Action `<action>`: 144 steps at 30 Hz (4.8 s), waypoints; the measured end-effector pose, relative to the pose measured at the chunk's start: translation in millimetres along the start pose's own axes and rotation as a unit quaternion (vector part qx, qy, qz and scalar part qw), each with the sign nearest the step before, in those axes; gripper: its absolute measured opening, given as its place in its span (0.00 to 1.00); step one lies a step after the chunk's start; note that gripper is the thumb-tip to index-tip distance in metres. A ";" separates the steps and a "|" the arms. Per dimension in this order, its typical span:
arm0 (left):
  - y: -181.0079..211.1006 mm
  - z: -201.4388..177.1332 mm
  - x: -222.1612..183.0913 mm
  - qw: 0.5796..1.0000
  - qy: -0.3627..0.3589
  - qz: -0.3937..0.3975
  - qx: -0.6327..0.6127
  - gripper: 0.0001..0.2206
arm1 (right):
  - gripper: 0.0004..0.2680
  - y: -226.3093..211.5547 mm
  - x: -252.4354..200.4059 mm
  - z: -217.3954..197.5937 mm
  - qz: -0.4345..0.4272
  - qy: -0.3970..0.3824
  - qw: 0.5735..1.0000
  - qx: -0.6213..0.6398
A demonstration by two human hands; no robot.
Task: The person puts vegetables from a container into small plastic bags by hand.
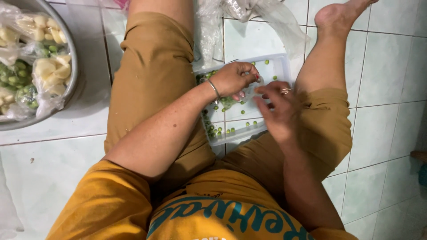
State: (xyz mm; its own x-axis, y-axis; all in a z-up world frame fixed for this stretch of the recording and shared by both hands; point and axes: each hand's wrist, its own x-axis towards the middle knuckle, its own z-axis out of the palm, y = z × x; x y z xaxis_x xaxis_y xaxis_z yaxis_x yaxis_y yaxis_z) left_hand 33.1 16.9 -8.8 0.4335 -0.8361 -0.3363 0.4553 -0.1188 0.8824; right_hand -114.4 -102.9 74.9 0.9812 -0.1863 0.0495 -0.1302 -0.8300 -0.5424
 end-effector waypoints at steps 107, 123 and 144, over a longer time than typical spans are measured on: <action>-1.7 4.4 -0.7 0.646 0.182 0.414 0.615 0.05 | 0.00 107.0 39.5 52.6 0.136 0.019 0.928 0.347; -29.6 14.9 4.9 0.792 0.194 0.351 0.461 0.06 | 0.03 85.8 38.7 78.4 0.204 0.150 0.901 0.354; -7.9 7.7 0.0 0.921 0.174 0.195 0.289 0.18 | 0.22 72.1 39.1 54.0 0.063 0.120 0.954 0.266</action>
State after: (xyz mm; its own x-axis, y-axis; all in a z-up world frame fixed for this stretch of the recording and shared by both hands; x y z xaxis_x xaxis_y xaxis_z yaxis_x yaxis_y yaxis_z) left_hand 23.5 13.7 -13.3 0.7448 -0.6656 0.0475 -0.2342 -0.1941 0.9526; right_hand -77.7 -141.6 -7.6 0.8937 -0.4343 0.1123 -0.0912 -0.4211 -0.9024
